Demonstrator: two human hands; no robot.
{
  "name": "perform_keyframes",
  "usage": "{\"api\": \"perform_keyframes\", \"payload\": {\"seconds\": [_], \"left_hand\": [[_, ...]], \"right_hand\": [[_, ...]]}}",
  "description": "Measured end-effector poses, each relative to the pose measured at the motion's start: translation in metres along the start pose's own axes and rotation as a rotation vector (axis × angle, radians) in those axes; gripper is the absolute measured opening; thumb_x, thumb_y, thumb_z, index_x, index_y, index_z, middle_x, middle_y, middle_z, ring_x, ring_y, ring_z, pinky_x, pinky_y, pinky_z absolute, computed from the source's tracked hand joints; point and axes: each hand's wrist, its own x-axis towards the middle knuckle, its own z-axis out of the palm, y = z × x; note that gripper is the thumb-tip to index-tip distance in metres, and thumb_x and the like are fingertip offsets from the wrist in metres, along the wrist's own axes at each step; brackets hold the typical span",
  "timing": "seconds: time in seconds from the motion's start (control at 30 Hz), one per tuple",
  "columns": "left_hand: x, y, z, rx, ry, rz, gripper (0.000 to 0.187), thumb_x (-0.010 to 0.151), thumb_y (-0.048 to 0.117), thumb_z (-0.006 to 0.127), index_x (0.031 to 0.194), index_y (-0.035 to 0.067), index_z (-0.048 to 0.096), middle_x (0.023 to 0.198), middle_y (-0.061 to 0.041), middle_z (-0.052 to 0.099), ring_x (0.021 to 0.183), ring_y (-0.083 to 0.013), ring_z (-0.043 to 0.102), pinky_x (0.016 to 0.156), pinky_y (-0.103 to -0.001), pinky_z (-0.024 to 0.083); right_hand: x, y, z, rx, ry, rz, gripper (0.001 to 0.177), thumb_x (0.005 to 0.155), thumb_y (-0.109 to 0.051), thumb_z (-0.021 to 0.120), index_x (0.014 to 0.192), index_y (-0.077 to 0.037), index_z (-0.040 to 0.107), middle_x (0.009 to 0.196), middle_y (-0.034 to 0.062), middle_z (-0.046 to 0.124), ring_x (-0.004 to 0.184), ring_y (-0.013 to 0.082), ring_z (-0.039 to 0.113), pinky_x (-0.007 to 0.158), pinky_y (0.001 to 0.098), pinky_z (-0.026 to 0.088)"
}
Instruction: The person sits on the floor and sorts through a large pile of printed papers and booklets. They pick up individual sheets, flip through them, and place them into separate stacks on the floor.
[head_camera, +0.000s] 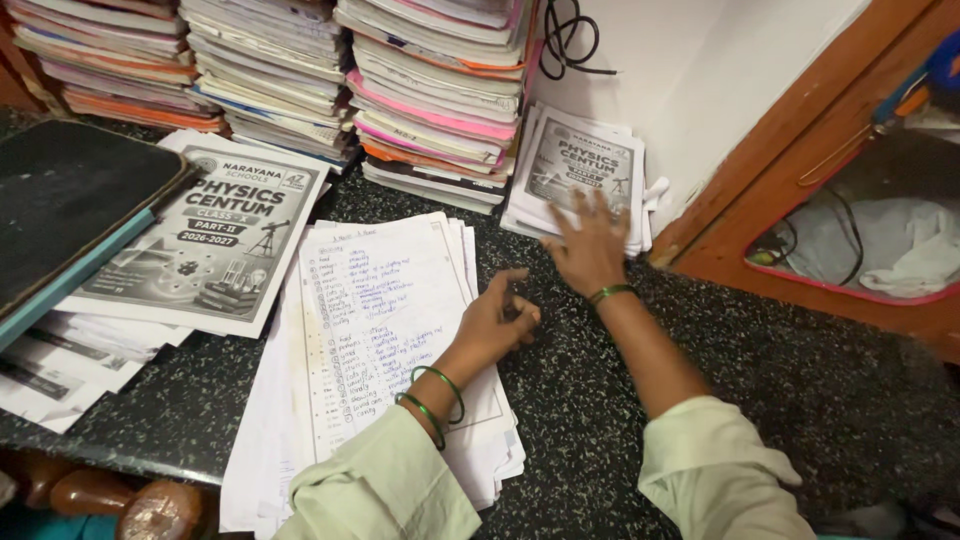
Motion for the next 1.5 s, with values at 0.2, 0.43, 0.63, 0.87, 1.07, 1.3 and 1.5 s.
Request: {"api": "perform_keyframes", "payload": {"seconds": [0.2, 0.43, 0.63, 0.87, 1.07, 1.3, 1.5], "left_hand": [[-0.004, 0.007, -0.001, 0.049, 0.008, 0.005, 0.058, 0.09, 0.008, 0.068, 0.143, 0.007, 0.045, 0.089, -0.003, 0.071, 0.067, -0.0114, 0.069, 0.063, -0.025, 0.056], [-0.008, 0.013, 0.0, 0.192, 0.04, 0.004, 0.043, 0.09, 0.012, 0.07, 0.131, 0.009, 0.058, 0.088, -0.004, 0.074, 0.069, -0.0141, 0.071, 0.068, -0.028, 0.057], [-0.017, 0.042, -0.016, 0.419, 0.123, 0.192, 0.033, 0.089, 0.02, 0.072, 0.121, 0.012, 0.067, 0.099, -0.007, 0.078, 0.09, -0.0196, 0.077, 0.081, -0.033, 0.06], [-0.077, 0.079, -0.103, 0.77, 0.074, 0.186, 0.047, 0.084, 0.034, 0.075, 0.125, 0.014, 0.066, 0.115, -0.009, 0.074, 0.103, -0.0255, 0.072, 0.088, -0.039, 0.056], [-0.133, 0.069, -0.163, 1.288, 0.581, -0.339, 0.047, 0.086, 0.048, 0.075, 0.104, 0.004, 0.071, 0.115, -0.017, 0.068, 0.107, -0.037, 0.064, 0.084, -0.049, 0.056], [-0.111, 0.033, -0.123, 1.345, 0.572, -0.367, 0.057, 0.079, 0.054, 0.078, 0.102, 0.002, 0.069, 0.108, -0.015, 0.068, 0.107, -0.0355, 0.061, 0.079, -0.046, 0.058], [-0.088, 0.032, -0.112, 1.207, 0.529, -0.285, 0.05, 0.083, 0.051, 0.077, 0.102, 0.005, 0.07, 0.109, -0.016, 0.067, 0.104, -0.0362, 0.063, 0.082, -0.047, 0.057]], "right_hand": [[0.026, 0.007, 0.014, 0.157, -0.137, 0.051, 0.053, 0.106, -0.048, 0.037, 0.158, -0.036, 0.034, 0.166, -0.0017, 0.029, 0.151, 0.0368, 0.024, 0.117, 0.0703, 0.016], [0.028, 0.023, 0.03, 0.121, -0.116, 0.042, 0.061, 0.101, -0.053, 0.042, 0.158, -0.032, 0.033, 0.165, 0.003, 0.03, 0.15, 0.0409, 0.024, 0.114, 0.0726, 0.017], [0.011, 0.01, 0.031, 0.143, 0.011, -0.059, 0.073, 0.098, -0.053, 0.05, 0.157, -0.012, 0.033, 0.161, 0.0163, 0.031, 0.148, 0.0386, 0.025, 0.112, 0.0687, 0.017], [-0.01, -0.067, 0.002, 0.622, 0.192, -0.256, 0.045, 0.098, -0.039, 0.062, 0.133, -0.011, 0.062, 0.132, 0.0131, 0.064, 0.122, 0.0339, 0.058, 0.104, 0.0503, 0.044], [-0.043, -0.111, -0.023, 0.894, -0.101, -0.333, 0.054, 0.086, -0.032, 0.076, 0.132, -0.007, 0.063, 0.11, 0.0122, 0.07, 0.089, 0.0244, 0.069, 0.079, 0.0384, 0.056], [-0.04, -0.103, -0.011, 0.82, -0.214, -0.143, 0.07, 0.082, -0.037, 0.079, 0.139, -0.004, 0.055, 0.119, 0.0162, 0.065, 0.085, 0.0232, 0.071, 0.075, 0.0366, 0.058], [-0.021, -0.068, 0.019, 0.762, -0.184, -0.064, 0.077, 0.076, -0.04, 0.086, 0.138, -0.003, 0.057, 0.116, 0.0171, 0.067, 0.083, 0.0266, 0.07, 0.077, 0.0374, 0.056]]}}
